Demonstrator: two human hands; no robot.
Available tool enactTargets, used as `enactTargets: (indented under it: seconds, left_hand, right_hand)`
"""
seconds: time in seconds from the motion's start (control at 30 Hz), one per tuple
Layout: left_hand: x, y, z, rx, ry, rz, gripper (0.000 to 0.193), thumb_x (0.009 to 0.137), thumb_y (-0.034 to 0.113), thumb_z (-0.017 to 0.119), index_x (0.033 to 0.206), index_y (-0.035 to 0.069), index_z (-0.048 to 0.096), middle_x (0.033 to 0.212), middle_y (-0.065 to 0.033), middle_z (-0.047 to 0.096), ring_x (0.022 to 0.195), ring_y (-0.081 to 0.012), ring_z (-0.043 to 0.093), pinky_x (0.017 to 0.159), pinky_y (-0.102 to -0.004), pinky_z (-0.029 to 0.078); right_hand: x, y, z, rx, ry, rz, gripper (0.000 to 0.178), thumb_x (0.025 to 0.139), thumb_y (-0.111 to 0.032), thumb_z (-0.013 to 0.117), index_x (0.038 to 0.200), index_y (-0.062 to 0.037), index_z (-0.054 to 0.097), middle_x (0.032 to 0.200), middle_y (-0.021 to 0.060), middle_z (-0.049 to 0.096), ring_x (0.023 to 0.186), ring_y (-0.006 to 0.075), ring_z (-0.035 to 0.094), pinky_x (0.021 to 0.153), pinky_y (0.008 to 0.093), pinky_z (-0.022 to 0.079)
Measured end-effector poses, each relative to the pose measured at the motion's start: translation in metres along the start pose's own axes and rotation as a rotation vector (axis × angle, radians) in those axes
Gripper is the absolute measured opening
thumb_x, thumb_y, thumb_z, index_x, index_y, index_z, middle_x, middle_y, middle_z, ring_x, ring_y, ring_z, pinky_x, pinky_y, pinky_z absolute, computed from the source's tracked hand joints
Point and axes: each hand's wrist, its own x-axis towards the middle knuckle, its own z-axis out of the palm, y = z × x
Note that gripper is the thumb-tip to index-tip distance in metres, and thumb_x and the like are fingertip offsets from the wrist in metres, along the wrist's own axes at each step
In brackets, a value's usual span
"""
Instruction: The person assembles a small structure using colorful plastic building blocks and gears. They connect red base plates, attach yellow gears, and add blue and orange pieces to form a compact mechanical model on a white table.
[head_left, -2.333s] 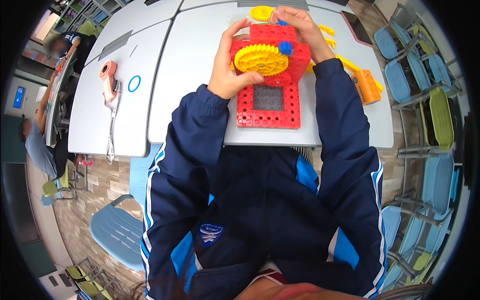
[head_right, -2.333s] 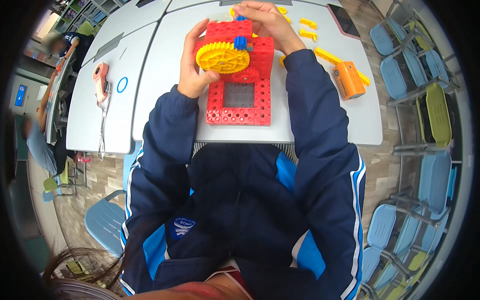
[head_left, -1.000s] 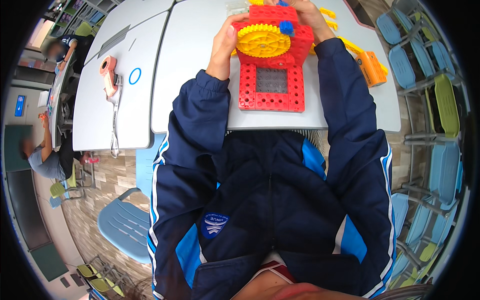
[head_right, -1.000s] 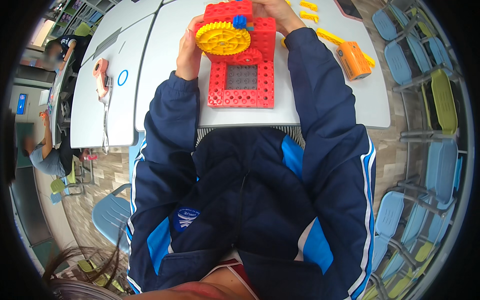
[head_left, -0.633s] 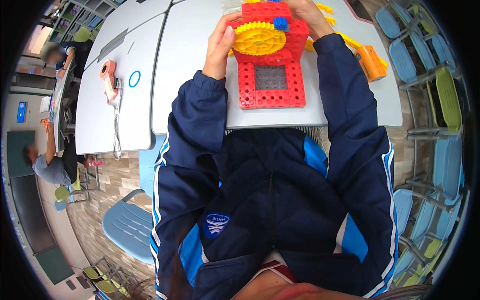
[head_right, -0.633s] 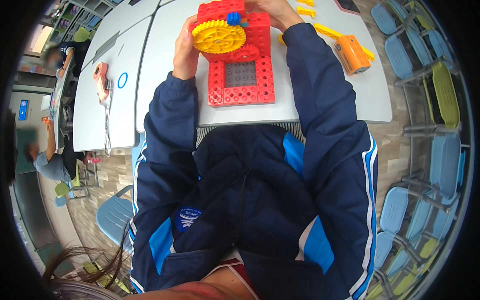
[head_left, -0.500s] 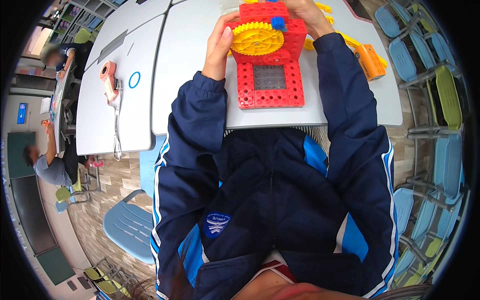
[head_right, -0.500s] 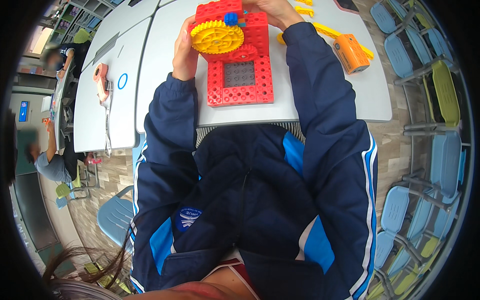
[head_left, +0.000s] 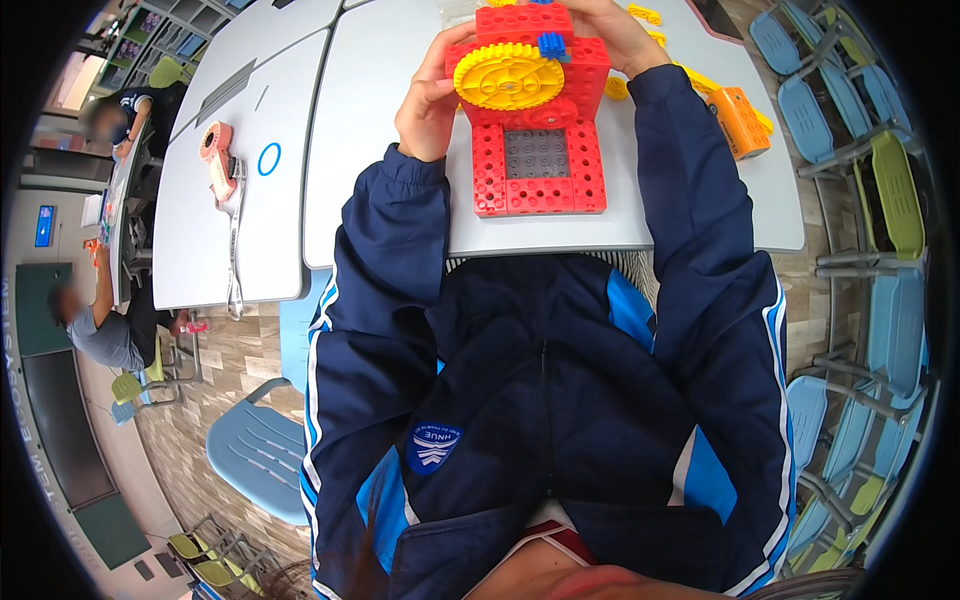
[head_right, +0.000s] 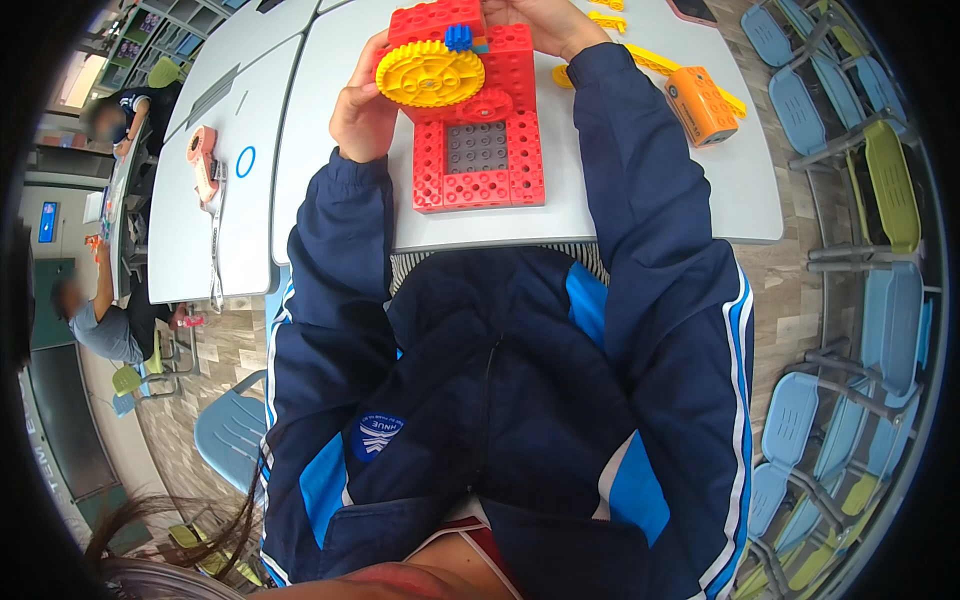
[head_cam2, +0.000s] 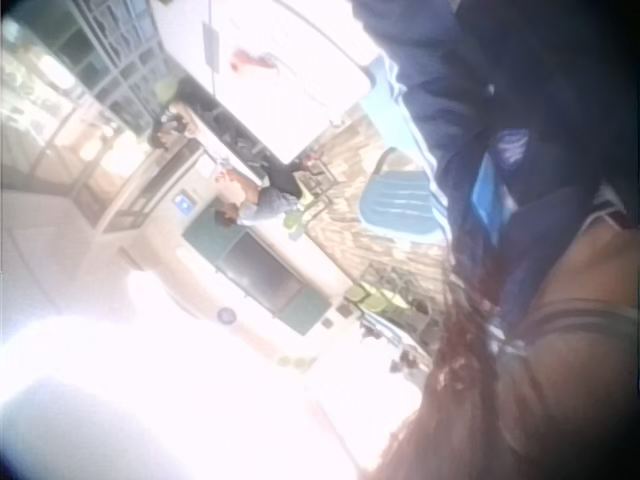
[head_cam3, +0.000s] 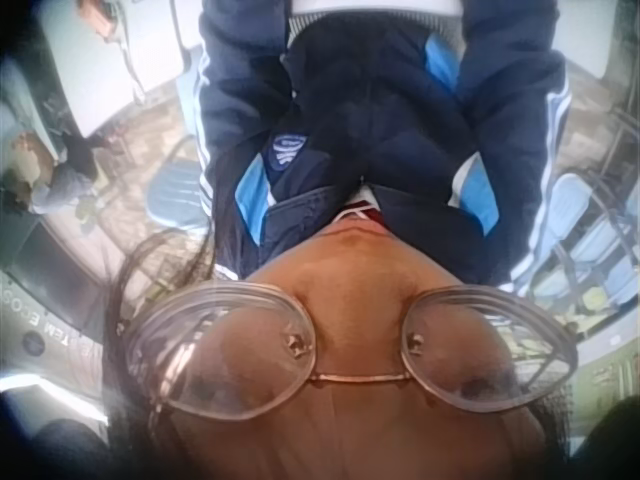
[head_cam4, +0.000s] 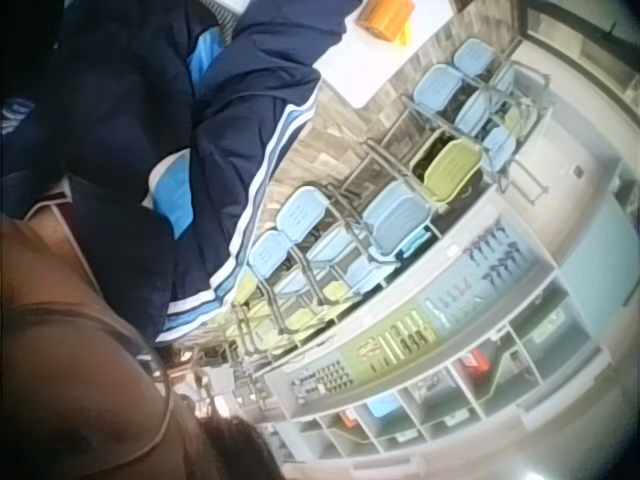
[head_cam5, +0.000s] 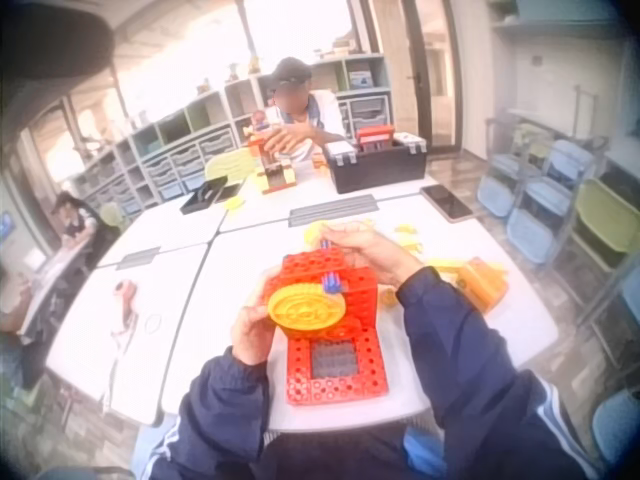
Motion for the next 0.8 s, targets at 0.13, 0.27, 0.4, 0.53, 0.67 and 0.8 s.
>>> enactTargets:
  seconds: [0.13, 0.27, 0.4, 0.53, 0.67, 0.8]
  left_hand:
    - [-0.001, -0.002, -0.001, -0.019, 0.012, 0.008, 0.077, 0.073, 0.032, 0.043, 0.145, 0.007, 0.046, 0.141, -0.0123, 0.056, 0.132, -0.0245, 0.051, 0.112, -0.0369, 0.034]
    - [-0.002, -0.003, -0.002, -0.048, 0.001, 0.018, 0.076, 0.074, 0.034, 0.044, 0.145, 0.007, 0.046, 0.142, -0.0124, 0.055, 0.133, -0.0245, 0.05, 0.113, -0.0369, 0.032]
    - [-0.002, -0.001, 0.0, -0.073, 0.015, -0.004, 0.072, 0.082, 0.043, 0.044, 0.145, 0.006, 0.047, 0.141, -0.0126, 0.055, 0.133, -0.0244, 0.05, 0.112, -0.037, 0.032]
    - [0.001, -0.001, 0.007, -0.04, 0.056, -0.004, 0.071, 0.088, 0.05, 0.043, 0.143, 0.006, 0.048, 0.139, -0.0112, 0.057, 0.13, -0.0232, 0.052, 0.109, -0.0364, 0.035]
    - [-0.002, 0.001, 0.001, 0.013, 0.055, -0.05, 0.068, 0.089, 0.047, 0.045, 0.142, 0.006, 0.049, 0.138, -0.0098, 0.058, 0.129, -0.0223, 0.053, 0.107, -0.0359, 0.039]
    - [0.0, 0.0, -0.001, -0.063, 0.011, -0.036, 0.066, 0.085, 0.04, 0.046, 0.142, 0.006, 0.049, 0.136, -0.0093, 0.058, 0.129, -0.0227, 0.053, 0.107, -0.0359, 0.039]
  right_hand:
    - [0.0, 0.001, 0.003, 0.037, 0.036, 0.023, 0.024, 0.101, -0.022, 0.06, 0.106, 0.0007, 0.067, 0.097, 0.0073, 0.072, 0.088, 0.0154, 0.069, 0.081, 0.0293, 0.053]
    - [0.001, -0.001, 0.006, 0.007, -0.027, -0.017, 0.023, 0.101, -0.022, 0.06, 0.105, -0.0001, 0.067, 0.094, 0.0053, 0.071, 0.086, 0.0133, 0.067, 0.079, 0.0276, 0.052]
    - [0.003, 0.002, -0.002, -0.015, -0.079, -0.048, 0.02, 0.099, -0.02, 0.063, 0.105, -0.0013, 0.066, 0.092, 0.003, 0.069, 0.084, 0.0114, 0.065, 0.078, 0.0259, 0.051]
    - [0.001, 0.001, -0.001, -0.033, -0.06, -0.092, 0.017, 0.096, -0.015, 0.065, 0.107, -0.0019, 0.066, 0.094, 0.0021, 0.068, 0.085, 0.0108, 0.065, 0.078, 0.025, 0.051]
    - [0.005, 0.008, -0.001, -0.002, -0.054, -0.104, 0.018, 0.092, -0.009, 0.067, 0.108, -0.0021, 0.066, 0.095, 0.0017, 0.069, 0.085, 0.0108, 0.065, 0.079, 0.0251, 0.051]
    - [0.003, 0.004, -0.009, -0.021, -0.089, -0.108, 0.02, 0.09, -0.007, 0.068, 0.109, -0.0021, 0.066, 0.096, 0.0022, 0.069, 0.088, 0.0113, 0.066, 0.08, 0.0252, 0.052]
